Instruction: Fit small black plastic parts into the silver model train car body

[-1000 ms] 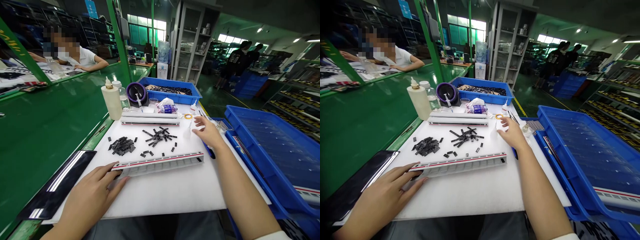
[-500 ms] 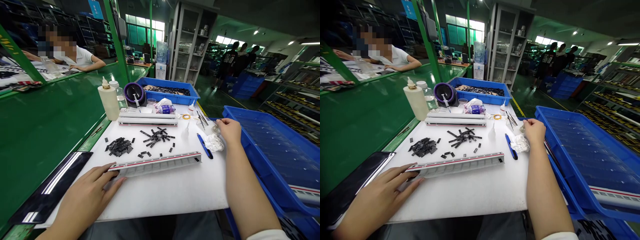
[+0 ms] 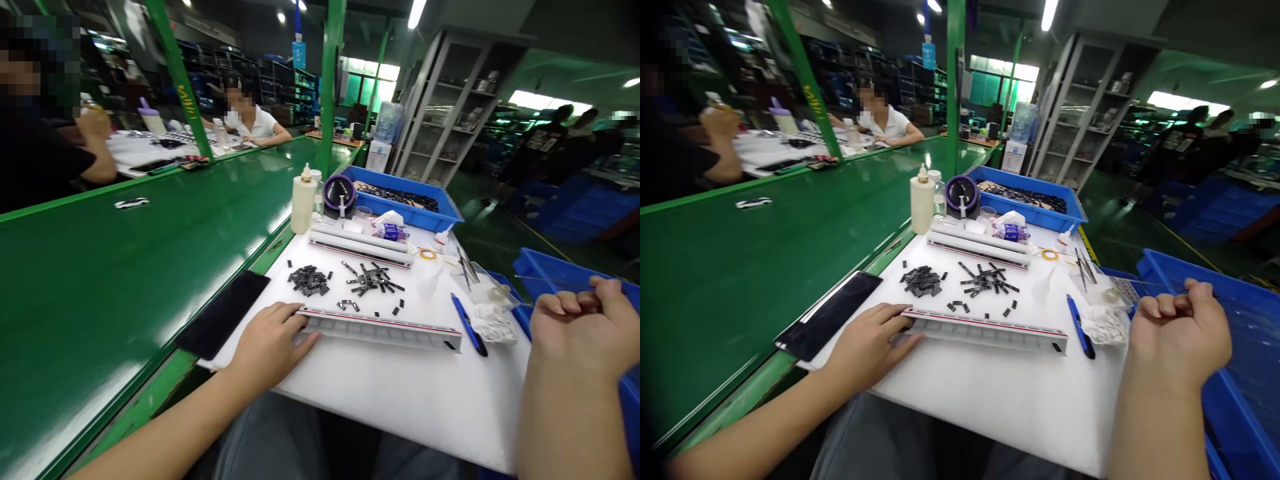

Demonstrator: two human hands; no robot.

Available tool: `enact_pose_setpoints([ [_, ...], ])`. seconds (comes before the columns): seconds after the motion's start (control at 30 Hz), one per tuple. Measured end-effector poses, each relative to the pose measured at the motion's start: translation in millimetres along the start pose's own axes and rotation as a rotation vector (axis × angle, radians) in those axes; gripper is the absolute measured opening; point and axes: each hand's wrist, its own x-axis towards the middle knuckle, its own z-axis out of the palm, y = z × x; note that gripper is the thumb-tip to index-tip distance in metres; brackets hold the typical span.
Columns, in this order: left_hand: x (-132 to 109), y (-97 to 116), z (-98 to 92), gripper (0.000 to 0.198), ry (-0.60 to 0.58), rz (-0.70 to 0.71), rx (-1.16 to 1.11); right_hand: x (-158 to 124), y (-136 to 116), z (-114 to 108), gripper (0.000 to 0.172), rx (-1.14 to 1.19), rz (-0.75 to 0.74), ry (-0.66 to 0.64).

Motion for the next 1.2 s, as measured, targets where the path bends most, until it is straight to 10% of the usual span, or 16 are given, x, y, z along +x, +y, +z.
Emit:
enact_pose_setpoints([
  [0.23, -2.5, 2.3, -0.2, 0.029, -0.016, -0.047, -0.042, -190.4, 40.9, 59.1, 0.014, -0.005, 0.139, -0.531],
  [0.37, -3.4, 3.7, -0.2, 0.028, -0.007, -0.067, -0.062, -242.4, 69.2, 69.1, 0.022, -0.198, 0.014, -0.679],
  [1.2, -4.6, 5.4, 0.3, 0.027, -0.037, -0.112, -0.079, -257.2, 95.9, 70.1, 0.009, -0.419, -0.175, -0.805],
])
